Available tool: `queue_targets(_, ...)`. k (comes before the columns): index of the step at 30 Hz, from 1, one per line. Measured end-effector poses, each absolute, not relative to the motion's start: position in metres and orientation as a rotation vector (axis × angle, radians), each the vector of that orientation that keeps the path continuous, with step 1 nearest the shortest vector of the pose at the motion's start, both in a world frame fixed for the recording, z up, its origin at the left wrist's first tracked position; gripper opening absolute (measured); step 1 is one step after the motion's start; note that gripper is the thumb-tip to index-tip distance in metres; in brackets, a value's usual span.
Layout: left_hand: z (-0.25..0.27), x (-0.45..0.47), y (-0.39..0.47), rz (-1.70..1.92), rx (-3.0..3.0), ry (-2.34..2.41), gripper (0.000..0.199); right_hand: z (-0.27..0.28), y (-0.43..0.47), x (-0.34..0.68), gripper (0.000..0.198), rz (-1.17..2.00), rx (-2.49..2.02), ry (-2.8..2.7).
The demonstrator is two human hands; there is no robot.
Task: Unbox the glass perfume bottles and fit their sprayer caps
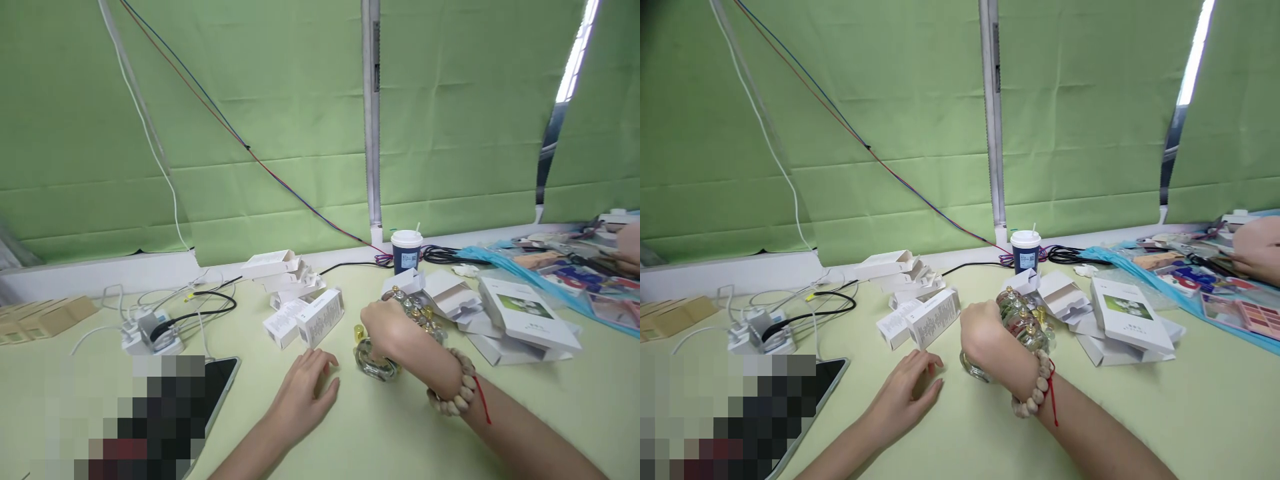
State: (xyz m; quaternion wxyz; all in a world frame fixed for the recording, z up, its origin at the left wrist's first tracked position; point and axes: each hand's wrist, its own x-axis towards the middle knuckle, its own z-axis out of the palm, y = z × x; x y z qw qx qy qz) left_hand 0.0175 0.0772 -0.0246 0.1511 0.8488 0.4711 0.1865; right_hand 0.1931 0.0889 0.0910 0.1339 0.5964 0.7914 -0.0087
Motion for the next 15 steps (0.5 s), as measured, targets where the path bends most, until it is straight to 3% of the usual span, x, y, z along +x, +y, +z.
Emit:
queue_targets(6,-0.027,0.017,0.077,0.571,2.476,1.375,0.018,0.091,0.086,0.192,0.025,0.042,1.672,2.295)
queue_targets(9,-0.028,0.012,0.081,0.778,2.565,1.449,0.020,0.097,0.084,0.191,0.027,-0.010,1.622,2.309)
queue_targets(15,-0.029,-0.004,0.100,1.104,2.696,1.659,0.042,0.106,0.081,0.189,0.036,-0.113,1.588,2.312)
